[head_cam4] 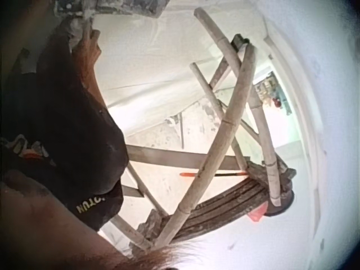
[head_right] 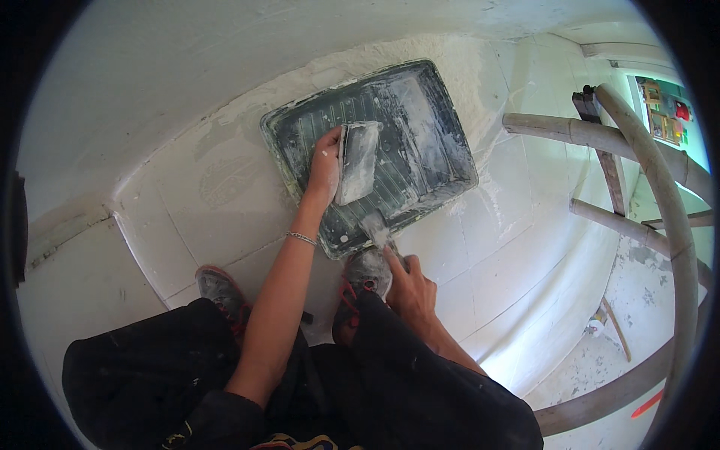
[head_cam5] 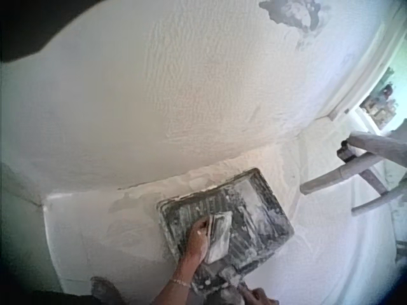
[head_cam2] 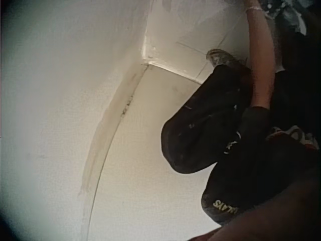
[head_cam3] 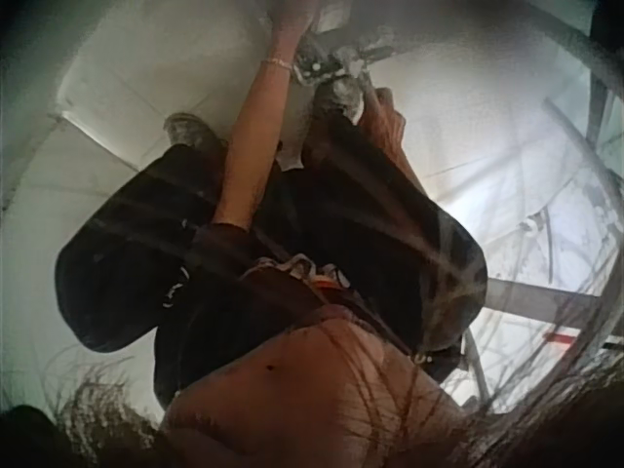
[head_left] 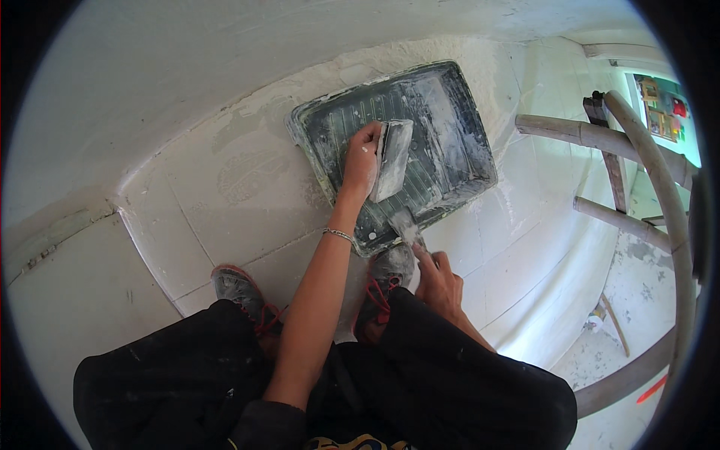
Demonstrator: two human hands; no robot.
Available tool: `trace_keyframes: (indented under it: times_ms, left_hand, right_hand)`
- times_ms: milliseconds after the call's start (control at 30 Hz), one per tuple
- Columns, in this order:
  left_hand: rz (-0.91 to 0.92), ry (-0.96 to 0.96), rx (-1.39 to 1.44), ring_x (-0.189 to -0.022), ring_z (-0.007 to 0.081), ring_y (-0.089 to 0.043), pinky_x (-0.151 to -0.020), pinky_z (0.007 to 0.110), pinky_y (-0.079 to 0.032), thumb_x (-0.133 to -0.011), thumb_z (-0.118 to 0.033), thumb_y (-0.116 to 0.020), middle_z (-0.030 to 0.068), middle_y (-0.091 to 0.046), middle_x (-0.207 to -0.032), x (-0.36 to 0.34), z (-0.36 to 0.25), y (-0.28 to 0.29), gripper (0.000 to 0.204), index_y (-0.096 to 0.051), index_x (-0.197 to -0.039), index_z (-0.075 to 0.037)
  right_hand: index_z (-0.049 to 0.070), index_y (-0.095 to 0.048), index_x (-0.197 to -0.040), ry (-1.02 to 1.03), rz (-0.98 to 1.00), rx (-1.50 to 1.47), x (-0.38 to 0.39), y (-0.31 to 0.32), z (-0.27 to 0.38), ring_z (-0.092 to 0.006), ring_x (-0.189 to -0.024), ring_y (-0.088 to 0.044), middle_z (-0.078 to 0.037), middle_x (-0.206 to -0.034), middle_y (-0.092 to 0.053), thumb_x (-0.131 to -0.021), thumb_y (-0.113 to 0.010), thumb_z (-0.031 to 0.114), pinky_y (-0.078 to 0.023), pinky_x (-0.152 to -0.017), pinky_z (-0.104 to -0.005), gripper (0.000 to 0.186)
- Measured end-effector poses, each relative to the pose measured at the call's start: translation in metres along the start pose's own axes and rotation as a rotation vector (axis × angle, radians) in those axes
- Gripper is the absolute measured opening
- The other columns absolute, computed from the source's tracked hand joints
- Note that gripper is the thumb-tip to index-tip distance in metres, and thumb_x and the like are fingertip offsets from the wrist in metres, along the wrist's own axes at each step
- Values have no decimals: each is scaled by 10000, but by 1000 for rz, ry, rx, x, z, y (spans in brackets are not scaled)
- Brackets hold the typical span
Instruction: Apply wall putty or plaster to a corner and a hole in the wall using a putty knife and a hawk.
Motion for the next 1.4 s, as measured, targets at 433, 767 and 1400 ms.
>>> trace_keyframes:
  times_ms: [433, 767, 1400]
  left_hand:
    - [0, 30, 28, -702, 76, -508, -690, 222, -413, -908, -29, -413, -13, -562, -755, 6, -4, -3, 202, -603, -839, -39]
    - [-42, 207, 363, -842, 280, -680, -778, 418, -572, -907, -304, -327, 151, -671, -988, 21, -40, -10, 471, -620, -1102, 8]
    - [-29, 62, 230, -836, 197, -682, -773, 320, -561, -931, -170, -381, 96, -687, -988, 60, -118, -63, 344, -632, -1102, -7]
  right_hand:
    - [32, -450, -1276, -248, 2, -1157, 28, 58, -21, -80, -476, -412, -103, -808, -612, -1014, -405, 267, -309, -444, -206, 355]
    - [20, -488, -1164, -111, 27, -1594, -9, 47, 17, -63, -429, -352, -80, -835, -591, -1003, -456, 280, -272, -417, -209, 307]
    - [-31, -552, -1220, 249, -144, -1034, -47, 112, 69, -15, -468, -360, -2, -697, -569, -988, -511, 238, -251, -420, -176, 357]
Point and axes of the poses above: each hand's wrist, its own x-axis away from the middle knuckle, its own y-axis out of the back of the hand, z = x × y, the point moved 7 cm from there along -x, towards the middle knuckle
